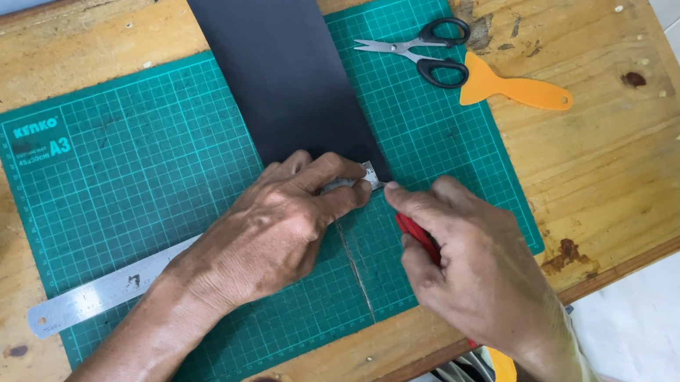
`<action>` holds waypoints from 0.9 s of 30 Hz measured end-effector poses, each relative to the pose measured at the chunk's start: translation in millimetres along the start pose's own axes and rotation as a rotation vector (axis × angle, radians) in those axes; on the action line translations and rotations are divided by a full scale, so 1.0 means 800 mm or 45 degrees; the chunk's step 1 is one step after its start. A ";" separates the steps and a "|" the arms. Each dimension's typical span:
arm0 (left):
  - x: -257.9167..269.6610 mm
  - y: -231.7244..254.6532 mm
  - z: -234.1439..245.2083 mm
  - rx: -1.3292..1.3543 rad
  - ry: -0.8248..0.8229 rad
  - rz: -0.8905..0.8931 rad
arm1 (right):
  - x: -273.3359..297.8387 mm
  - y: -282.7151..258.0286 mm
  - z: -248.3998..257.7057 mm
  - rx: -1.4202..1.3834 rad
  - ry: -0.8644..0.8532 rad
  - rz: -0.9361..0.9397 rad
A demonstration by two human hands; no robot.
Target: The person measures a black fabric strip on a green cutting mat using a metal ruler, then cuts the fabric with a red utility knife. The person repeats the measuring and cutting process to trim the fabric into a smaller rectangular piece.
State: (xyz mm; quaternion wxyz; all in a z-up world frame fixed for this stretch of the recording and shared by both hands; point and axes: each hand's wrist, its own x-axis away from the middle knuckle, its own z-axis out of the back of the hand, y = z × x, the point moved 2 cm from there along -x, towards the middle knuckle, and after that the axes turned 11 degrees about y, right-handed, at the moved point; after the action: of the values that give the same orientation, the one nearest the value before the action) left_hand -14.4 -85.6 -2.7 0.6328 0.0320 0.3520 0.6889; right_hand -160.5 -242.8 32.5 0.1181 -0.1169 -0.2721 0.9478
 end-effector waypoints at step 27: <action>-0.003 0.002 0.003 0.058 -0.001 0.031 | 0.013 0.025 -0.018 -0.469 0.217 -0.175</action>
State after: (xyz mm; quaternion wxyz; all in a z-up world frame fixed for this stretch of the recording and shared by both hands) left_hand -14.4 -86.5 0.8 0.6237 0.0510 0.3668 0.6884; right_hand -169.5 -249.4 7.7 0.1817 -0.1974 -0.4370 0.8585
